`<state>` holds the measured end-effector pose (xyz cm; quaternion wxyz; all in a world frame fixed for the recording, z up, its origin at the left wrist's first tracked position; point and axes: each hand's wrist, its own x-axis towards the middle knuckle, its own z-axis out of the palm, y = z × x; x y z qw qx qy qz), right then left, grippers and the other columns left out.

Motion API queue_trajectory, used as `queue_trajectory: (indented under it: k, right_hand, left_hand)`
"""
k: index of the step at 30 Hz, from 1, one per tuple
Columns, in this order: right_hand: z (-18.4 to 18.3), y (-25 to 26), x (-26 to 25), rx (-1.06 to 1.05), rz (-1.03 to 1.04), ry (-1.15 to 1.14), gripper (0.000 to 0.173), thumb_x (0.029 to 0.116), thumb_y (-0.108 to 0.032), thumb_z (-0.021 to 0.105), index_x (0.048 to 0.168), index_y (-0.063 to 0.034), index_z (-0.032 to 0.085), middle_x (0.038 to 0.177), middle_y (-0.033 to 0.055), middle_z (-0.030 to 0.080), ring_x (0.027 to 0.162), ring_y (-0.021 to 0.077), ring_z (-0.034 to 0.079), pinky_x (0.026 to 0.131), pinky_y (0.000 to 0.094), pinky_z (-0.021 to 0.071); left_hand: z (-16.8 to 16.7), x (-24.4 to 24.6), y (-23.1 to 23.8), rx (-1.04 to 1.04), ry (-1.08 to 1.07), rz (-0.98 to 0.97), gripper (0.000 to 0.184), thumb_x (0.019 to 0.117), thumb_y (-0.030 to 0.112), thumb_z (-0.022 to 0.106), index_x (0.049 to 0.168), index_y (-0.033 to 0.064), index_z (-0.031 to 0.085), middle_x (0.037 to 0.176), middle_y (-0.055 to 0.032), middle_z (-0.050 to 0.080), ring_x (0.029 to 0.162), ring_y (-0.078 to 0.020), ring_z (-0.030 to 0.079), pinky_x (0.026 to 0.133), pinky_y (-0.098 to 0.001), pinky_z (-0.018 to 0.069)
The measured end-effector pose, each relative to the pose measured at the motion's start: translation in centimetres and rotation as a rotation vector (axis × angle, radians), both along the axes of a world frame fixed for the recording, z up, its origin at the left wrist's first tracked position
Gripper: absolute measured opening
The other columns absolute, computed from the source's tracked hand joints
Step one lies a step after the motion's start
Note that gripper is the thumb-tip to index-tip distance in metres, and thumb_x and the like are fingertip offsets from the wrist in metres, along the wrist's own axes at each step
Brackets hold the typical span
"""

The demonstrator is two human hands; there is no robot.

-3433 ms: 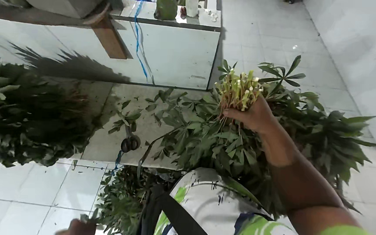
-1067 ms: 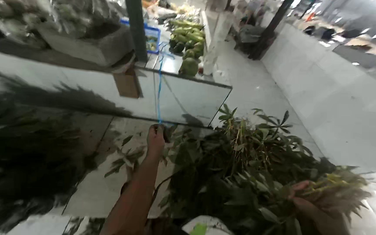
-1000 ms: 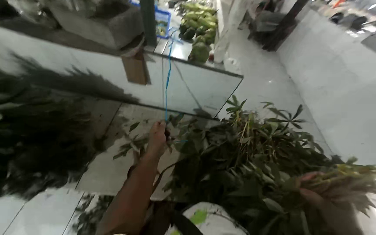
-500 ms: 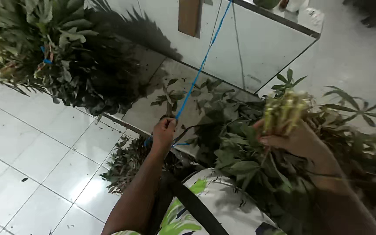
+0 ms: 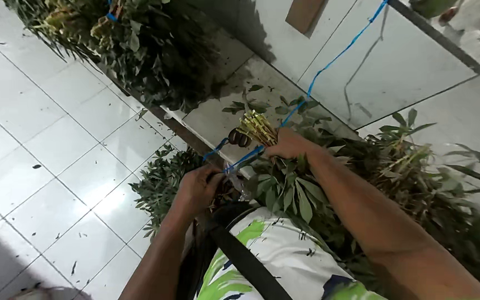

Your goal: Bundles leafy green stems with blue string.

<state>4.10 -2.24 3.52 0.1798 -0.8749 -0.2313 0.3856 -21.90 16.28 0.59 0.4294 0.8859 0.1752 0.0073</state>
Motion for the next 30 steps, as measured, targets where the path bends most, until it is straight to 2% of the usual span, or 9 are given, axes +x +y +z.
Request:
queue_trajectory:
  k: [7,11,13,15,17,22,26,28,30]
  right_hand:
    - [-0.9,0.2,0.8,-0.123,-0.014,-0.124,0.052,0.0760,-0.034,0.085,0.112,-0.0009,0.067,0.097,0.0204,0.069,0.090,0.0380,0.068,0.077,0.0637,0.0541]
    - [-1.6,-0.3,1.1,-0.051,-0.007,-0.088,0.063,0.0737,-0.033,0.087,0.125,-0.0057,0.064,0.107,0.0203,0.069,0.099,0.0382,0.068,0.085,0.0652,0.0533]
    - [-2.6,-1.7,1.3,0.137,0.015,0.018,0.063,0.0690,-0.034,0.089,0.122,-0.0093,0.066,0.101,0.0141,0.073,0.089,0.0305,0.071,0.079,0.0583,0.0585]
    - [-2.7,-3.2,0.9,0.410,0.096,0.269,0.052,0.0764,-0.029,0.088,0.119,-0.0078,0.067,0.096,0.0078,0.078,0.080,0.0194,0.075,0.070,0.0415,0.0642]
    - [-0.2,-2.2,-0.5,0.484,0.094,0.566,0.054,0.0770,-0.010,0.080,0.128,-0.0049,0.064,0.100,0.0102,0.076,0.084,0.0193,0.074,0.077,0.0374,0.0631]
    - [-0.6,-0.2,-2.3,0.533,0.188,0.784,0.057,0.0801,-0.003,0.074,0.135,-0.0065,0.059,0.097,0.0039,0.074,0.079,0.0084,0.071,0.075,0.0273,0.0617]
    - [-1.0,0.2,-2.2,0.602,0.236,0.880,0.063,0.0841,0.003,0.067,0.145,-0.0034,0.052,0.125,0.0108,0.071,0.107,0.0170,0.070,0.090,0.0322,0.0594]
    - [-1.0,0.2,-2.1,0.562,0.182,0.741,0.054,0.0828,0.001,0.073,0.135,-0.0042,0.061,0.120,0.0088,0.073,0.103,0.0168,0.071,0.089,0.0347,0.0602]
    - [-2.1,0.0,-1.8,0.499,0.095,0.473,0.046,0.0772,-0.011,0.084,0.120,-0.0051,0.069,0.101,0.0093,0.075,0.086,0.0178,0.072,0.078,0.0395,0.0627]
  left_hand:
    - [2.4,-2.6,2.2,0.243,0.048,-0.055,0.019,0.1017,0.034,0.064,0.104,0.0190,0.073,0.092,0.0024,0.071,0.079,-0.0133,0.068,0.073,-0.0430,0.0591]
    - [3.5,-2.5,1.8,0.281,0.018,-0.055,0.017,0.1019,0.032,0.062,0.100,0.0195,0.075,0.093,0.0036,0.070,0.079,-0.0123,0.067,0.071,-0.0413,0.0586]
    - [3.3,-2.1,1.4,0.325,0.098,0.004,0.019,0.1021,0.033,0.063,0.102,0.0182,0.075,0.095,0.0000,0.072,0.082,-0.0183,0.069,0.073,-0.0486,0.0593]
    - [3.3,-1.1,0.6,0.339,0.230,0.079,0.021,0.1015,0.032,0.064,0.104,0.0138,0.075,0.101,-0.0071,0.072,0.090,-0.0273,0.070,0.079,-0.0565,0.0580]
    - [3.3,0.3,-0.6,0.319,0.315,0.099,0.019,0.0988,0.025,0.065,0.108,0.0107,0.074,0.107,-0.0117,0.072,0.099,-0.0332,0.070,0.085,-0.0605,0.0564]
    - [3.3,2.4,-4.0,0.129,0.067,-0.066,0.020,0.1031,0.022,0.059,0.111,0.0116,0.074,0.106,-0.0068,0.072,0.100,-0.0217,0.070,0.091,-0.0478,0.0577]
    - [3.0,0.6,-3.9,0.080,-0.111,-0.217,0.021,0.1040,0.027,0.058,0.111,0.0172,0.075,0.104,0.0018,0.072,0.097,-0.0094,0.068,0.089,-0.0362,0.0590]
    - [3.3,-1.0,-3.3,0.143,-0.121,-0.166,0.020,0.1034,0.030,0.059,0.109,0.0190,0.076,0.100,0.0025,0.071,0.093,-0.0093,0.068,0.084,-0.0358,0.0597]
    - [3.7,-2.6,-2.5,0.226,-0.126,-0.047,0.020,0.1019,0.031,0.062,0.107,0.0197,0.077,0.097,0.0020,0.071,0.088,-0.0104,0.069,0.080,-0.0371,0.0605]
